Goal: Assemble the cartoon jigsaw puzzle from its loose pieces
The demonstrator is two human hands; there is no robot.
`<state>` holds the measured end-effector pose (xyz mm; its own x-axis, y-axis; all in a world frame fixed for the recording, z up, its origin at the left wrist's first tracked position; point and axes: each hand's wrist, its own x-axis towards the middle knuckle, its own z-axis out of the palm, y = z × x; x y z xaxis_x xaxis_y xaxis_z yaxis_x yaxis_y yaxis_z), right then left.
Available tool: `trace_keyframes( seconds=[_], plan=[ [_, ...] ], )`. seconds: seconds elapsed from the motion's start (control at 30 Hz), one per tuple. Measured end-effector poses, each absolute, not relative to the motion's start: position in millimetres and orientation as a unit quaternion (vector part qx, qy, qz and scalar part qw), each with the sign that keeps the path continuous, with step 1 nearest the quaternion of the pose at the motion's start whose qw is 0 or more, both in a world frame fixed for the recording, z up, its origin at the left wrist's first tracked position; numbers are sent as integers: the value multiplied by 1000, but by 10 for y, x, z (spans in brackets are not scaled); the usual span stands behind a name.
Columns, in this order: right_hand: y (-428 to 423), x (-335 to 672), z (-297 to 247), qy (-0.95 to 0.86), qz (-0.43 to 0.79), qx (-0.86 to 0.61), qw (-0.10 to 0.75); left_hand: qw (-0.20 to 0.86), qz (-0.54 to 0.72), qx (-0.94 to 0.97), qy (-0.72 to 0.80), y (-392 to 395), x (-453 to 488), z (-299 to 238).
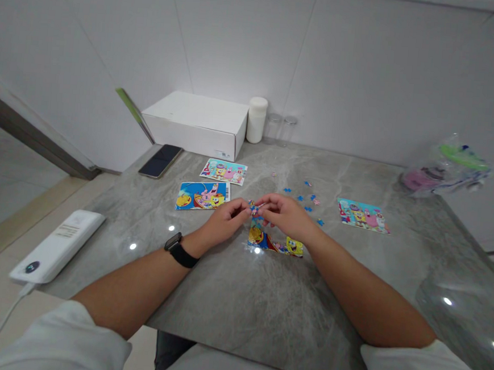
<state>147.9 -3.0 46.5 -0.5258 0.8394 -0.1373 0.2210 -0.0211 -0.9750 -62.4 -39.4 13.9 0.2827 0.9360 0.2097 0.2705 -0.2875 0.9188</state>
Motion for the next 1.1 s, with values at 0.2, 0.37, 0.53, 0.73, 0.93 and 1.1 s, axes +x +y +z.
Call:
trace_keyframes(
  seconds=[0.2, 0.37, 0.53, 0.73, 0.93, 1.1],
  plan=[
    [-13, 1465, 354, -650, 597, -389, 263, 402, 415, 676, 458, -390, -605, 153],
    [-27, 1457, 314, -689, 558, -384, 259, 389, 414, 679, 466, -384, -607, 148],
    [-37, 1493, 398, -765, 433, -395, 267, 379, 414, 676, 478, -370, -614, 120],
    [-48, 1491, 427, -807, 372, -386, 250, 370, 411, 684, 476, -364, -619, 101],
    [-40, 1486, 383, -812, 346, -389, 265, 387, 405, 682, 470, -368, -620, 88],
    [-4, 1493, 352, -778, 398, -394, 284, 399, 400, 681, 466, -362, -619, 78]
  ],
)
